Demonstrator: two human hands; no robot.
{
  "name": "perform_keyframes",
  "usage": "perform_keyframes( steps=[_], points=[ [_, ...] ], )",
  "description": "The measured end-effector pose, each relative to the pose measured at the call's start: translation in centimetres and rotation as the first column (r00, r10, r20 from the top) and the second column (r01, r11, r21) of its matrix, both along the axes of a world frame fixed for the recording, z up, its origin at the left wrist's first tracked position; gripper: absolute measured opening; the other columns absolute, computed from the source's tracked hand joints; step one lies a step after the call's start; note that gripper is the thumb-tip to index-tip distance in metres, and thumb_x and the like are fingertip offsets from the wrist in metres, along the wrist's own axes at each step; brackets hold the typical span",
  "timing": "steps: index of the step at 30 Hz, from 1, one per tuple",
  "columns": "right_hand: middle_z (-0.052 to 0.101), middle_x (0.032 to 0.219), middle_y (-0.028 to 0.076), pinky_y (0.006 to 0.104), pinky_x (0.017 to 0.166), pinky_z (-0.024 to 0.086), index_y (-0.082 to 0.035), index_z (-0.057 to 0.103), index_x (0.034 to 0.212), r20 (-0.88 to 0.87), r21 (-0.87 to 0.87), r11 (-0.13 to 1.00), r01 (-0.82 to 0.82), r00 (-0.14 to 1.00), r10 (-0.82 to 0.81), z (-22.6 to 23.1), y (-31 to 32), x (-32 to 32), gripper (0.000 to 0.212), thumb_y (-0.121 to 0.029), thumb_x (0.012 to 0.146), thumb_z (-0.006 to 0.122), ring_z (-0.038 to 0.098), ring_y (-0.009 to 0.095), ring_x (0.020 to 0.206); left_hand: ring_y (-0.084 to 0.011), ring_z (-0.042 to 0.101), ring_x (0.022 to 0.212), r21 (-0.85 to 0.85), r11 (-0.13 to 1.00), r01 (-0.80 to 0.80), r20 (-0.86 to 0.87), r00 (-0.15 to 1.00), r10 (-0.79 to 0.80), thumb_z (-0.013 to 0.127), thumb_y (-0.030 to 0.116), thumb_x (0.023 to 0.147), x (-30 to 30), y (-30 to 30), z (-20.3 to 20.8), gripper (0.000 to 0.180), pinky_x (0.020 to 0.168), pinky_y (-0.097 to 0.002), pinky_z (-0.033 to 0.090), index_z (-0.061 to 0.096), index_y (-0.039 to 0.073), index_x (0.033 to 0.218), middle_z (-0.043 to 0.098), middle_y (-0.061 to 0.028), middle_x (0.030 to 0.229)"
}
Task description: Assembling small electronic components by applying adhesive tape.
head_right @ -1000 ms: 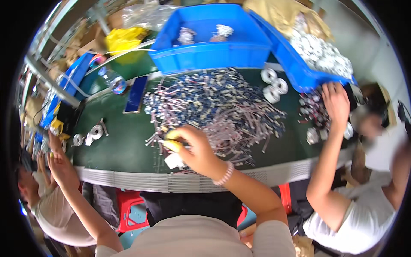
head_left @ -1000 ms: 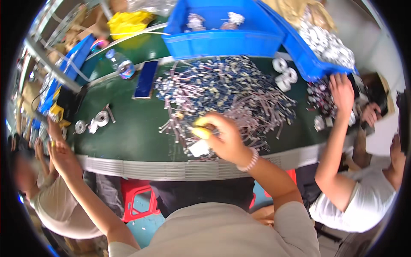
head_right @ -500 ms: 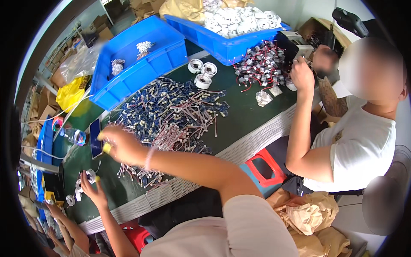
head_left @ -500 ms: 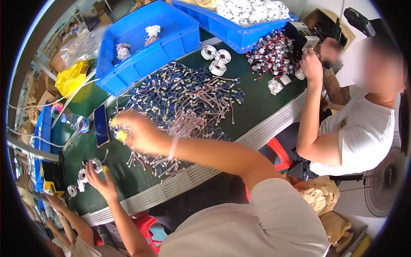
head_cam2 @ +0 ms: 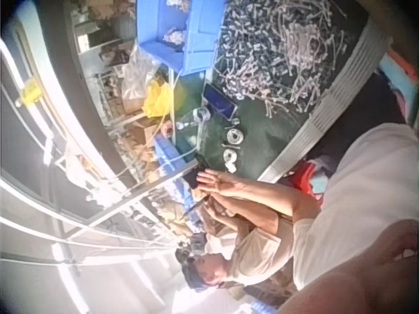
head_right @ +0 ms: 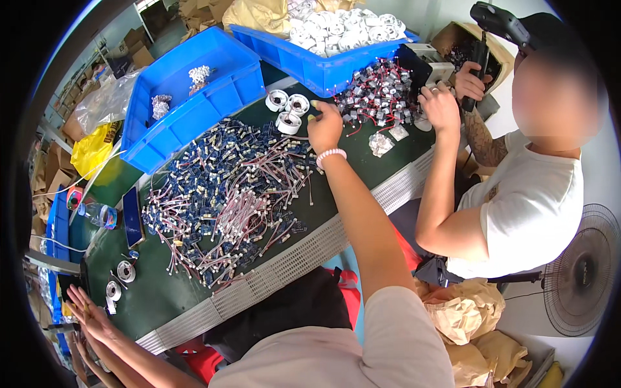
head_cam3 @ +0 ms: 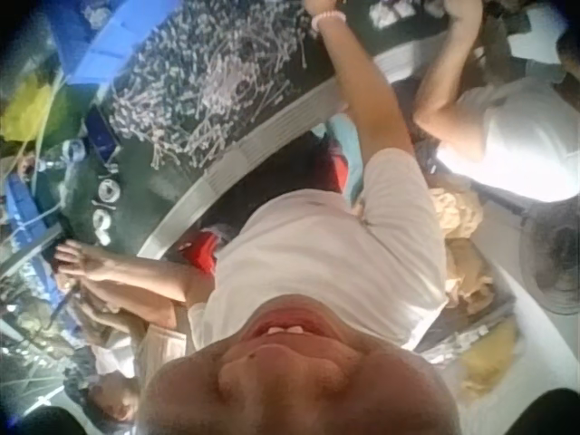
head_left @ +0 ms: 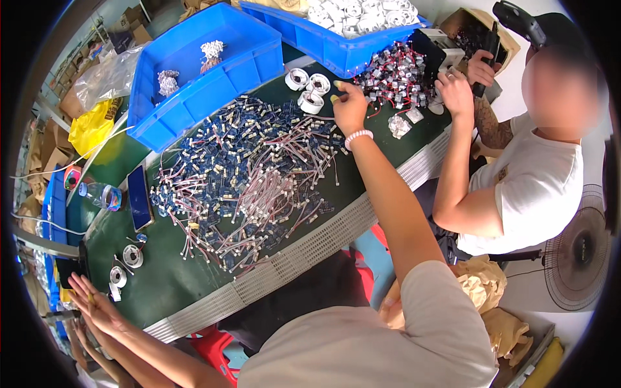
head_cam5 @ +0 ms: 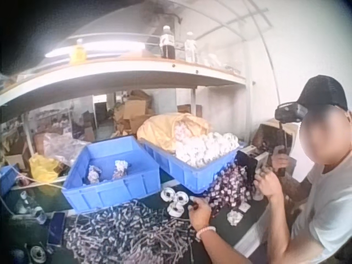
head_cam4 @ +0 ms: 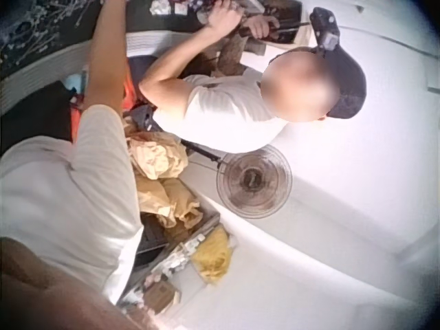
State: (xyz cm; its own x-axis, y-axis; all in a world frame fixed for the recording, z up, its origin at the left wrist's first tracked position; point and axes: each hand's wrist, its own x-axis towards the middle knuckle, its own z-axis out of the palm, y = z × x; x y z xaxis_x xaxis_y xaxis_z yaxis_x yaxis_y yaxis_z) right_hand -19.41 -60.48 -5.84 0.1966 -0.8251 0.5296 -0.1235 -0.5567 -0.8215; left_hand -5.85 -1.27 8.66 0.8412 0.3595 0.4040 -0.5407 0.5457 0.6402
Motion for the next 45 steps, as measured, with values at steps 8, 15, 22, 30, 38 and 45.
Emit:
perform_keyframes(
  steps=[8,15,22,30,38,45],
  points=[
    [0.063,0.092,0.010,0.0360,0.079,0.047,-0.004,0.067,0.081,-0.136,-0.504,0.861,-0.064,0.991,-0.006,0.9,-2.6,0.8,0.018,-0.002,0.063,0.067,0.059,0.029,0.086,-0.0288,0.053,0.114,0.684,-0.614,0.394,-0.729,0.398,-0.557,0.058,-0.001,0.076,-11.5,-11.7,-1.5,0.053,0.095,-0.0400,0.041,0.050,0.006,0.127,0.051,-0.0138,0.130],
    [0.065,0.091,0.009,0.0219,0.070,0.048,0.001,0.058,0.094,0.472,-0.053,0.813,-0.580,0.703,0.532,5.4,0.9,3.3,0.007,-0.001,0.088,0.057,0.061,0.011,0.083,-0.0201,0.064,0.084,0.976,-0.121,0.183,-0.219,0.828,-0.516,0.057,-0.003,0.082,-4.4,-17.4,-4.1,0.034,0.077,-0.0310,0.049,0.061,0.006,0.115,0.067,-0.0116,0.098],
    [0.067,0.086,0.008,0.0231,0.068,0.050,0.003,0.064,0.099,0.454,0.263,0.613,-0.745,0.656,0.602,7.2,11.5,1.6,0.016,0.000,0.084,0.061,0.063,0.011,0.074,-0.0297,0.058,0.089,0.951,-0.008,-0.308,0.279,0.871,-0.404,0.060,-0.002,0.069,2.2,-28.0,-9.8,0.031,0.075,-0.0385,0.049,0.067,0.006,0.097,0.061,-0.0109,0.092],
    [0.066,0.091,0.009,0.0246,0.073,0.050,0.004,0.066,0.091,0.260,0.461,0.390,-0.797,0.541,0.800,6.0,18.7,1.2,0.012,0.004,0.078,0.064,0.062,0.013,0.080,-0.0159,0.060,0.064,0.974,0.157,0.166,-0.121,0.957,-0.262,0.068,-0.001,0.073,-1.2,-24.0,-7.9,0.019,0.055,-0.0260,0.047,0.067,0.003,0.092,0.065,-0.0094,0.083],
    [0.065,0.083,0.006,0.0325,0.078,0.043,-0.004,0.069,0.088,-0.239,0.005,0.579,-0.816,0.561,0.793,4.7,20.6,1.4,0.021,0.000,0.067,0.069,0.054,0.021,0.088,-0.0114,0.062,0.082,0.472,0.559,0.682,-0.540,0.725,-0.428,0.061,-0.008,0.082,-5.9,-21.5,-9.3,0.021,0.076,-0.0223,0.050,0.063,-0.002,0.102,0.065,-0.0065,0.090],
    [0.065,0.081,0.003,0.0379,0.083,0.038,-0.009,0.067,0.084,-0.370,-0.082,0.568,-0.819,0.554,0.746,5.1,21.7,1.5,0.020,-0.003,0.065,0.069,0.052,0.027,0.091,-0.0122,0.062,0.085,0.538,0.470,0.700,-0.484,0.713,-0.507,0.058,-0.010,0.082,-5.6,-20.8,-9.9,0.021,0.076,-0.0228,0.050,0.064,-0.003,0.101,0.063,-0.0087,0.096]
  ],
)
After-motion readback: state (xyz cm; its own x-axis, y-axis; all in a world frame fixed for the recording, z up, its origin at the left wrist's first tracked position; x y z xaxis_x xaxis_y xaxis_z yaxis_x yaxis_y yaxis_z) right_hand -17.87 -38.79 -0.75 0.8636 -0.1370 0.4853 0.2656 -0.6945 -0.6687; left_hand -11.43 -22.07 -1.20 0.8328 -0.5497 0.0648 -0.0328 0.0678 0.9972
